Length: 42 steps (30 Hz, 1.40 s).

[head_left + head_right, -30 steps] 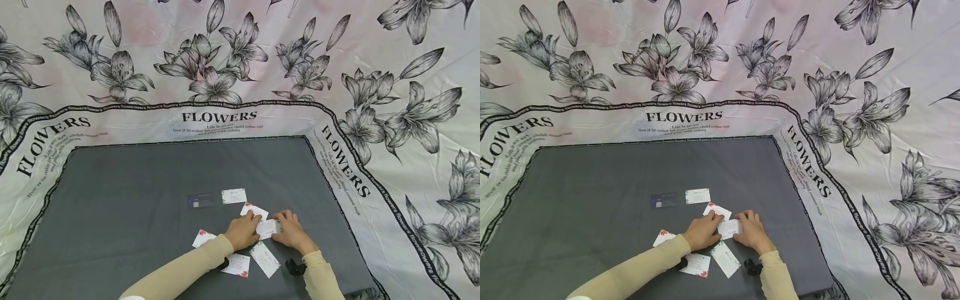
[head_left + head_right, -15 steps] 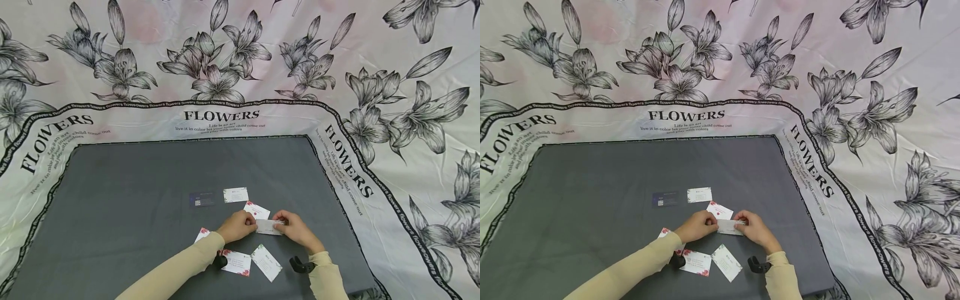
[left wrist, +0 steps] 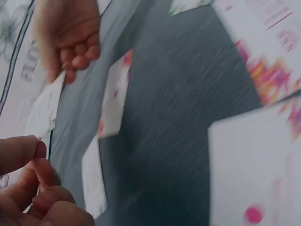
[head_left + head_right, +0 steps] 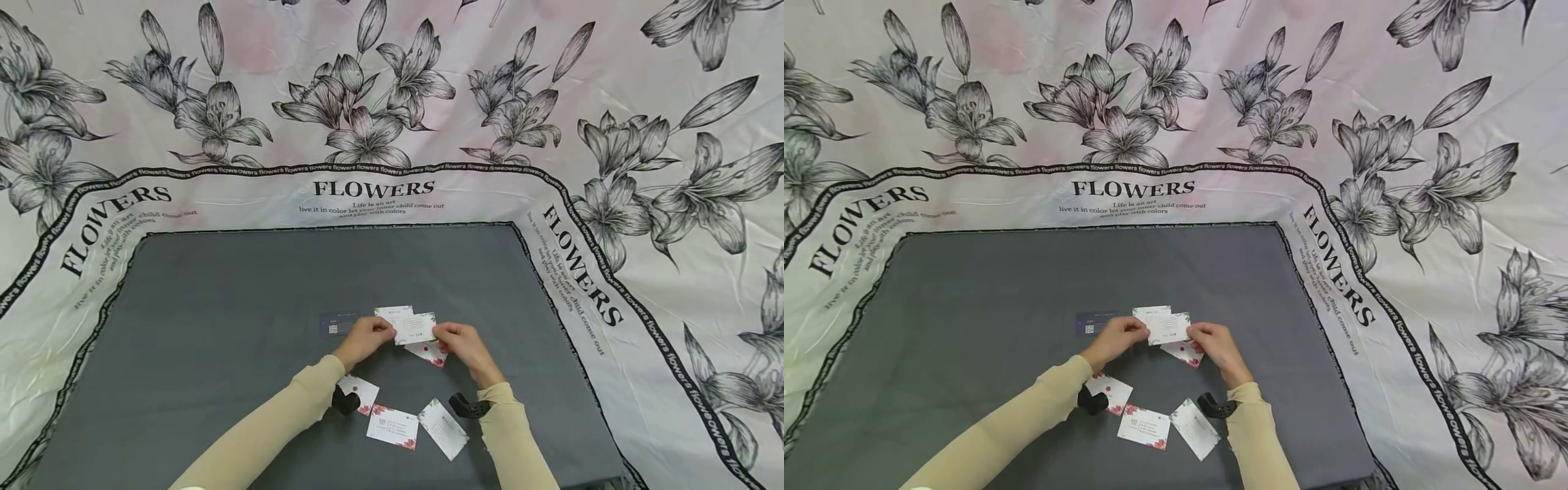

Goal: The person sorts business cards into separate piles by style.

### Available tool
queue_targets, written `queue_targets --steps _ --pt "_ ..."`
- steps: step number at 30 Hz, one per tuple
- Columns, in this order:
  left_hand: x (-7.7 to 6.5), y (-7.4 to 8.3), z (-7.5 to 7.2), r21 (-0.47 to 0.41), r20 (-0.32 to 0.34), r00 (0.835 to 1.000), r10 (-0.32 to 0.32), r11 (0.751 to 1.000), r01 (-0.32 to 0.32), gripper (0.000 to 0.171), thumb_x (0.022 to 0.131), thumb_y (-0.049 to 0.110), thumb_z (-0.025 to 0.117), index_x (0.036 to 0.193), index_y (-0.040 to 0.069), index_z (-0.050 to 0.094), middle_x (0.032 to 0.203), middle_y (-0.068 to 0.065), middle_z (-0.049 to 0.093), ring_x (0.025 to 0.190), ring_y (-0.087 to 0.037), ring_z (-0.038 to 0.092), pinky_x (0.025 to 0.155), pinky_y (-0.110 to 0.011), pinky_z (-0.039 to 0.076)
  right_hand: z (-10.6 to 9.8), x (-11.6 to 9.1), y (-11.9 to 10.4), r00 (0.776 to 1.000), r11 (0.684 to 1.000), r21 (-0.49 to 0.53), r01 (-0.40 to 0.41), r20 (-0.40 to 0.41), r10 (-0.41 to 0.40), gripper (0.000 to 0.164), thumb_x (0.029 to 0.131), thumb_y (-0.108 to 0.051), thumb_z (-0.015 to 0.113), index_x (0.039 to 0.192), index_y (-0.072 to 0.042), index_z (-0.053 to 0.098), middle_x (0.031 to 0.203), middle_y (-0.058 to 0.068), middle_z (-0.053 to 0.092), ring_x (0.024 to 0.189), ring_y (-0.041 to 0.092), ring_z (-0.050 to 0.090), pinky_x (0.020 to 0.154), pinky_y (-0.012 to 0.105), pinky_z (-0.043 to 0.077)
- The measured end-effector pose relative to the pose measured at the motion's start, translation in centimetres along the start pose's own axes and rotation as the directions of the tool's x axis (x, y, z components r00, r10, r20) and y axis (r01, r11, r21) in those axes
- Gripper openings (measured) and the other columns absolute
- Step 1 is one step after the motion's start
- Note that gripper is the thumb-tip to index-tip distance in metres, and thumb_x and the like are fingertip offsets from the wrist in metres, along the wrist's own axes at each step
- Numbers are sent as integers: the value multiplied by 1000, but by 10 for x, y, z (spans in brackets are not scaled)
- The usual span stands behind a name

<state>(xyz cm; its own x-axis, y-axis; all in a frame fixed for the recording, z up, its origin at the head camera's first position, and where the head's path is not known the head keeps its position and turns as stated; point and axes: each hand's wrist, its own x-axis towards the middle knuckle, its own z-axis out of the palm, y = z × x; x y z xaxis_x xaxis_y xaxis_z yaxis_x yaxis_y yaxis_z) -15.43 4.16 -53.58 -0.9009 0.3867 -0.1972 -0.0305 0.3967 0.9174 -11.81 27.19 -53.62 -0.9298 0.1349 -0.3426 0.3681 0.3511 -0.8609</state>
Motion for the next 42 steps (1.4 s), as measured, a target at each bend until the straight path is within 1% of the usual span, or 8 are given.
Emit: queue_targets --steps 4,8,11,14,19,26,34,42 --pt "14 2 -15 2 -74 994 -85 996 85 19 90 19 63 95 3 72 101 -9 69 91 -20 61 78 -33 48 14 15 -16 998 1000 7 -6 -56 6 24 89 -25 67 98 -3 73 82 6 68 70 13 59 68 29 51" --pt "26 1 -25 128 -153 979 -134 980 154 22 90 24 63 95 6 74 106 -9 70 101 -25 63 87 -42 48 25 31 -27 996 999 -41 -29 -89 25 25 86 -32 68 93 -9 74 91 7 70 79 19 60 67 31 49" --pt "31 -3 -27 259 -185 967 -174 941 219 22 89 29 64 93 11 76 100 -5 71 91 -23 63 83 -45 47 32 41 -27 995 992 -119 -51 -95 40 24 85 -34 69 90 -11 75 95 4 69 84 18 57 65 28 44" --pt "35 -6 -26 361 -192 962 -196 897 255 21 87 30 64 88 14 76 88 -1 70 77 -18 59 74 -42 44 36 46 -23 995 979 -194 -63 -94 45 24 85 -33 69 87 -10 75 94 2 68 81 15 54 63 25 40" --pt "37 -8 -23 428 -204 957 -207 860 277 20 85 29 62 82 13 75 79 0 67 69 -17 55 72 -41 43 40 46 -20 994 953 -297 -59 -111 27 25 84 -34 69 85 -10 76 91 3 70 75 15 54 60 25 38" --pt "37 -6 -18 453 -218 949 -228 838 306 20 83 29 64 86 13 76 90 -3 72 76 -19 58 81 -47 45 41 46 -21 994 924 -374 -73 -103 37 26 85 -33 67 86 -9 76 90 4 71 70 15 57 57 25 40" --pt "38 -4 -17 461 -210 952 -224 836 298 19 83 28 63 79 15 76 79 0 68 68 -17 54 65 -36 39 39 46 -23 994 905 -421 -67 -102 26 24 85 -32 67 81 -10 75 82 2 69 67 15 55 56 25 38" --pt "35 -1 -16 471 -204 954 -219 832 292 21 84 27 62 73 14 74 69 2 61 65 -17 52 61 -34 36 40 46 -23 994 867 -490 -86 -105 40 22 84 -34 66 80 -14 74 82 1 69 66 15 56 55 27 37"
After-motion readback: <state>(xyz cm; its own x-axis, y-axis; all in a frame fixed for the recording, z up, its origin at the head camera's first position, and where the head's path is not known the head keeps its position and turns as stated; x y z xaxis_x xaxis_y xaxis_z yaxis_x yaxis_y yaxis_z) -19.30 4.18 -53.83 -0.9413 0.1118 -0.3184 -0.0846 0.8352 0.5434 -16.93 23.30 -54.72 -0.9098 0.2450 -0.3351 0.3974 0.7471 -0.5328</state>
